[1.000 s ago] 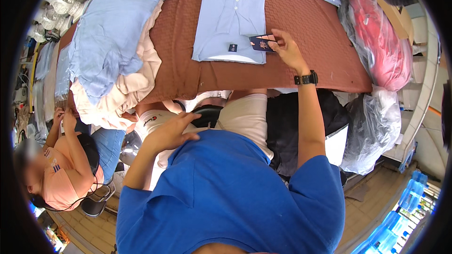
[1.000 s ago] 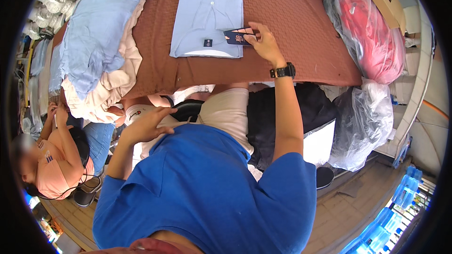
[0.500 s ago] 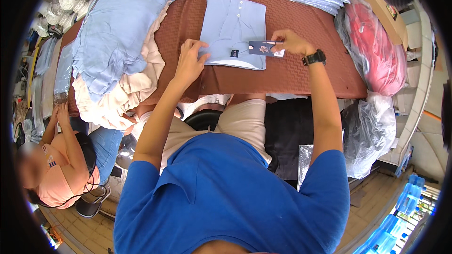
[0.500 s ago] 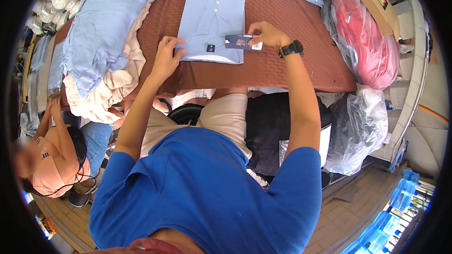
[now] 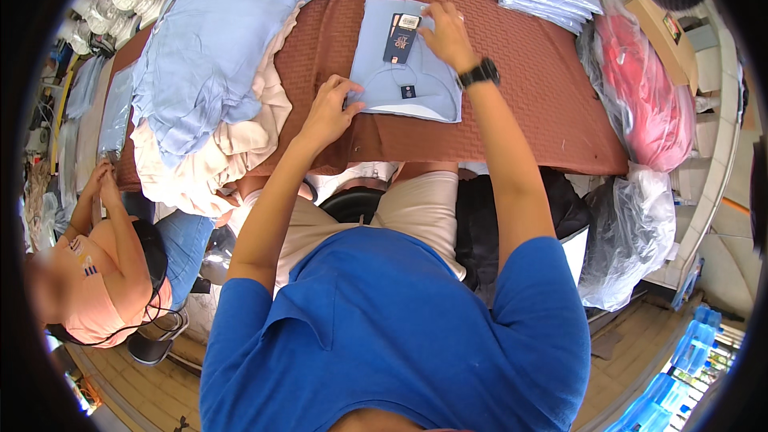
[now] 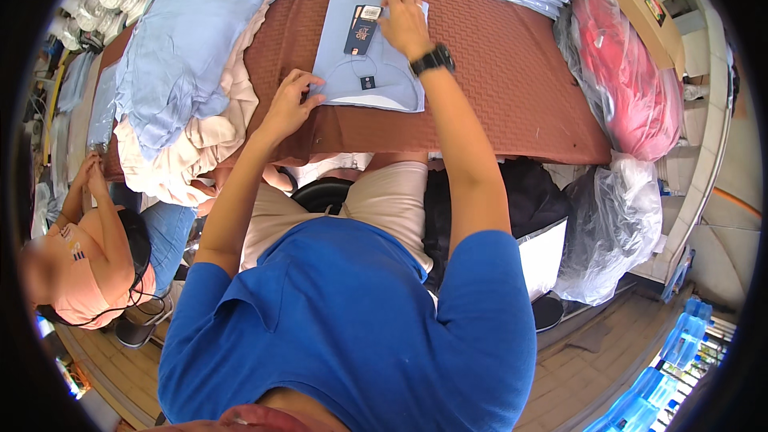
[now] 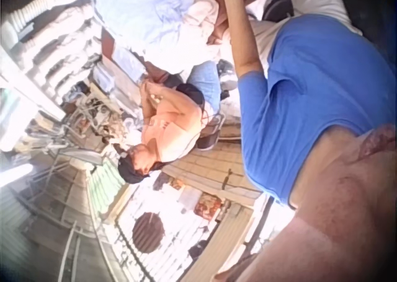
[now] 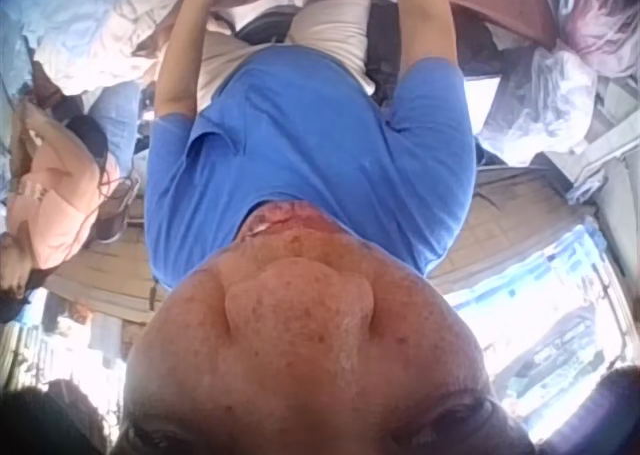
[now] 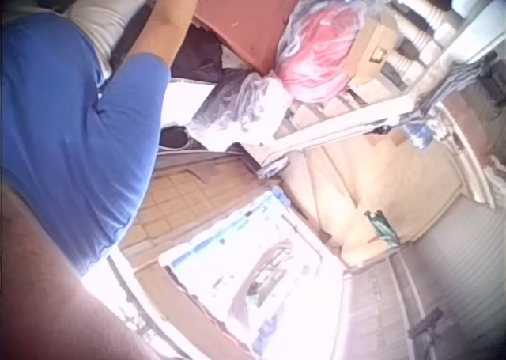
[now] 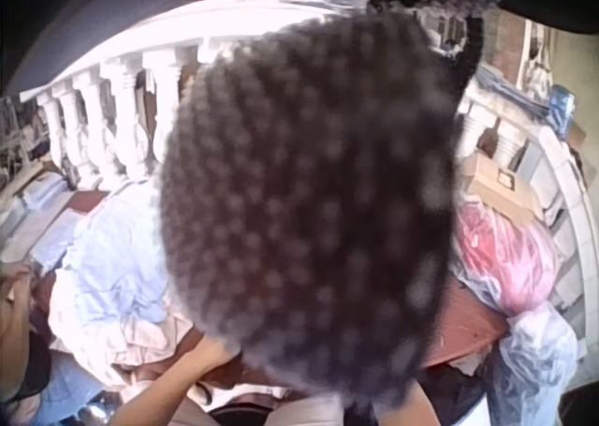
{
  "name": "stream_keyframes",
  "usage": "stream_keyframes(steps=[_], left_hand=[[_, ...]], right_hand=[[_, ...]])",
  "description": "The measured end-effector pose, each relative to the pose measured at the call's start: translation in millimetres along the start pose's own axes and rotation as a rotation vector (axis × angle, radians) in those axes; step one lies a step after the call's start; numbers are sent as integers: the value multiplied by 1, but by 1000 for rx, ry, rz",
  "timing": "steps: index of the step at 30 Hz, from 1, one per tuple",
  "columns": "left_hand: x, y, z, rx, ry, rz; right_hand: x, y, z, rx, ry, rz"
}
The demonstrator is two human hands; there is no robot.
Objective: The person folds a light blue button-down shirt on a table and places it inside a clear plastic bag along with a cardboard backing and a tag.
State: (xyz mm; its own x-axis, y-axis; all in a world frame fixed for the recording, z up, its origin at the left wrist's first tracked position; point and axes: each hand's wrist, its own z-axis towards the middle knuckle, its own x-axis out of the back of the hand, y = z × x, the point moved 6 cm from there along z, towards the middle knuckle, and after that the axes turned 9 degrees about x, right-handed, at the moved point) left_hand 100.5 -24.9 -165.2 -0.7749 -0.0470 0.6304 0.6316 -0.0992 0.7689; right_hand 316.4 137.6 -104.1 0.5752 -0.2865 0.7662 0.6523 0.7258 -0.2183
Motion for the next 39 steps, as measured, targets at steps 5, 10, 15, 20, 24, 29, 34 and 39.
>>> stream_keyframes(steps=[5, 10, 15, 20, 24, 29, 34, 39], left_hand=[[12, 24, -11, -61, 16, 53], [-16, 57, -6, -337, -33, 129], [-36, 54, -1, -356, 3, 203], [-34, 52, -1, -344, -55, 197], [-29, 59, 0, -333, -32, 129], [-36, 60, 5, -361, -70, 162], [-39, 58, 5, -360, -92, 182], [-42, 60, 4, -391, -108, 240]], right_hand=[[27, -48, -70, -37, -201, 80], [14, -49, -85, 4, -132, 18], [18, -56, -85, 9, -101, 31], [54, -77, -100, 45, -91, 110], [76, -81, -120, 66, -251, 134], [72, -66, -152, 92, -216, 83], [72, -68, -165, -5, -175, 76], [64, -67, -179, -30, -111, 162]])
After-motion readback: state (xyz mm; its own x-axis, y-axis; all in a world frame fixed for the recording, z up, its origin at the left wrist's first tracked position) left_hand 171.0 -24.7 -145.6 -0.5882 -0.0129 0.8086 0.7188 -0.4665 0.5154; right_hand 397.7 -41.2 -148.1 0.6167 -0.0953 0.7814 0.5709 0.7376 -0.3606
